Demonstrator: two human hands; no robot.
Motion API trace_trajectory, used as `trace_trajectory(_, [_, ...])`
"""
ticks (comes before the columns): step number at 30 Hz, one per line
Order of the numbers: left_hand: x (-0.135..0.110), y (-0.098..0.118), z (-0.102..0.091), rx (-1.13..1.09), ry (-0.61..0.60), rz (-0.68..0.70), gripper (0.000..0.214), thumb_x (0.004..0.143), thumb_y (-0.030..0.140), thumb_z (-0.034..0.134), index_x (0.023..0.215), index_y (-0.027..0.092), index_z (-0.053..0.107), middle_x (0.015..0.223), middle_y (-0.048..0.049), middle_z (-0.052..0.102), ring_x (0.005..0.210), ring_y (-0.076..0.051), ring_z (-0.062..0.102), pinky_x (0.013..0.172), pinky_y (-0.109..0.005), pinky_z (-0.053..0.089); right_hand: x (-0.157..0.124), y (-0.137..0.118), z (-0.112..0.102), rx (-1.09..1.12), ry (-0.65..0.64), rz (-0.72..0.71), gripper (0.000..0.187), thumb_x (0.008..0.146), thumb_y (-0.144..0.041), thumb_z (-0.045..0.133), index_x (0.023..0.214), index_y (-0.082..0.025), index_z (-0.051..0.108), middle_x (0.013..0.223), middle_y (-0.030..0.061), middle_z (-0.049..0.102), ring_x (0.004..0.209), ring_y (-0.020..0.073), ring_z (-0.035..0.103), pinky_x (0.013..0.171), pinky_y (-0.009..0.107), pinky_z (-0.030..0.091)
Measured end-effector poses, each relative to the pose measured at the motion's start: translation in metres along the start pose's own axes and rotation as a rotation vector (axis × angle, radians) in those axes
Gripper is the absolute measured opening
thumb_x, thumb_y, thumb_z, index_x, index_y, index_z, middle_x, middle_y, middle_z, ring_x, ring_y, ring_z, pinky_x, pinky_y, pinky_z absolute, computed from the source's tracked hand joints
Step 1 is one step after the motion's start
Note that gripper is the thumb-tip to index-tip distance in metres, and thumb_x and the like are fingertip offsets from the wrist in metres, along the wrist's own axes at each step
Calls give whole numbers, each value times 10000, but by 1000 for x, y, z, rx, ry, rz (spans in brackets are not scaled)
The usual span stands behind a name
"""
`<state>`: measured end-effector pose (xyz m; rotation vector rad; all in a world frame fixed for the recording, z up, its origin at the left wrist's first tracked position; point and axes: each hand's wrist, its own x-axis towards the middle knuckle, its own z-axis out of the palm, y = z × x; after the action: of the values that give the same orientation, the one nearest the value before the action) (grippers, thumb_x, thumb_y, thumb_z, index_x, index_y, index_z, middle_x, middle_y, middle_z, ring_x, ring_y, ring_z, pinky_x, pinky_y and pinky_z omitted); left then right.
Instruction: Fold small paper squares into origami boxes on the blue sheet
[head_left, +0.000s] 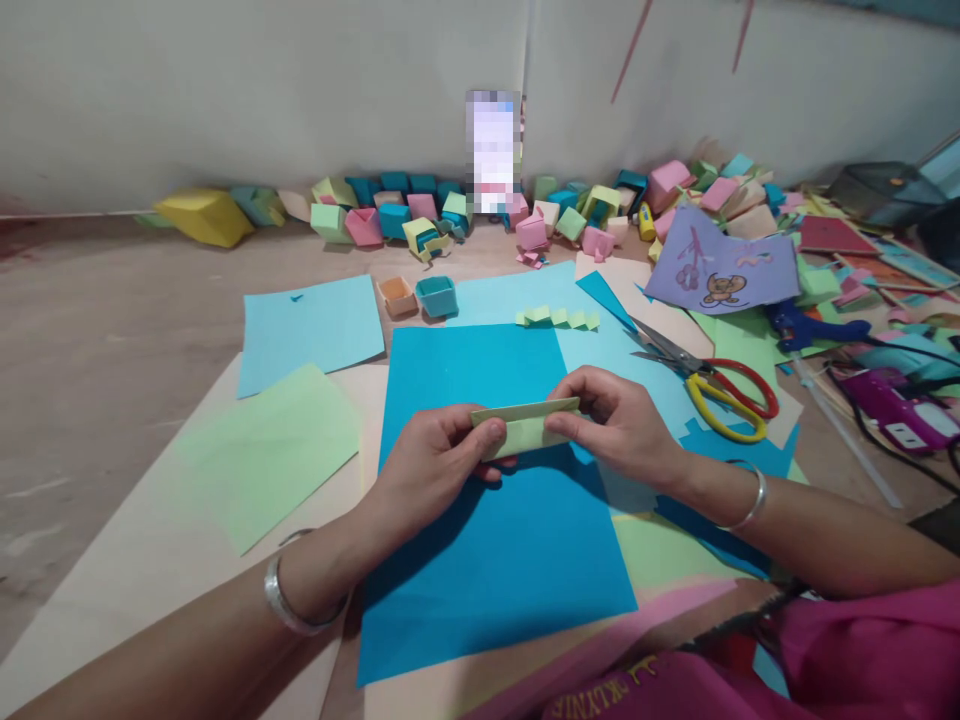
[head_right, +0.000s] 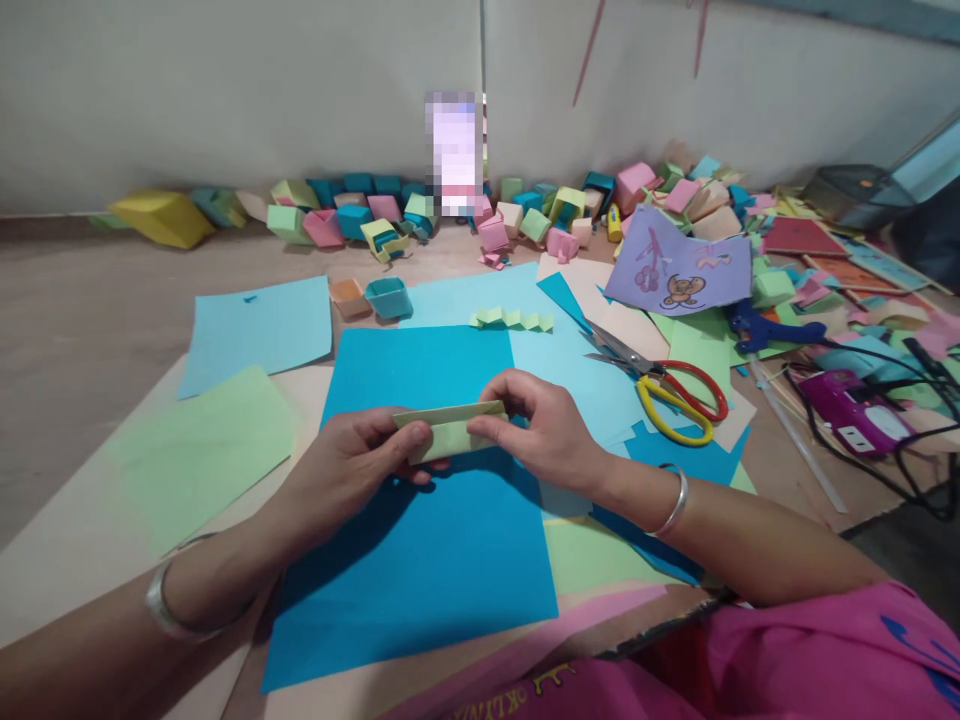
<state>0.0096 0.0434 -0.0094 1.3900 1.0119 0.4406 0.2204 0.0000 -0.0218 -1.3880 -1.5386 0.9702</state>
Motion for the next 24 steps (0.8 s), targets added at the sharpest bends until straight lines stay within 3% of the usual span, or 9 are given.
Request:
trace_trajectory(5, [-1,-3,0,-32,85,6,328,806,455,662,910,148,714,781,-56,709,643,-171,666,608,-308,574,3,0,3,229,-185,216,314,894,-477,552,869,-165,571,624,-17,597,502,101,565,437,206,406])
trace_trajectory(9, [4,-3,-5,-188,144,25,347,782,445,704,958,146,711,897,-59,712,738,-177,680,654,-312,609,25,-9,5,306,-264,310,319,881,-474,570,887,-155,580,526,-17,617,372,72,486,356,175,341])
trace_trajectory(15, [9,-7,-19,-404,271,38,364,815,415,685,1046,133,687,978,-82,712,877,-207,689,683,-309,628,60,-14,23,388,-197,269,353,747,-463,721,834,-128,650,615,2,644,514,94,598,434,176,424])
trace_trajectory(20, [13,-14,-22,-468,225,25,353,827,396,680,1041,115,687,1055,-113,714,938,-207,685,790,-309,606,55,2,40,403,-118,221,373,771,-502,690,802,-132,647,604,9,637,517,85,555,494,205,437])
trace_trajectory(24, [15,-15,-19,-422,264,65,364,805,404,696,1000,97,694,1007,-117,731,918,-219,692,852,-337,576,50,6,43,337,-77,166,351,797,-488,660,798,-136,651,608,16,638,522,97,552,503,225,433])
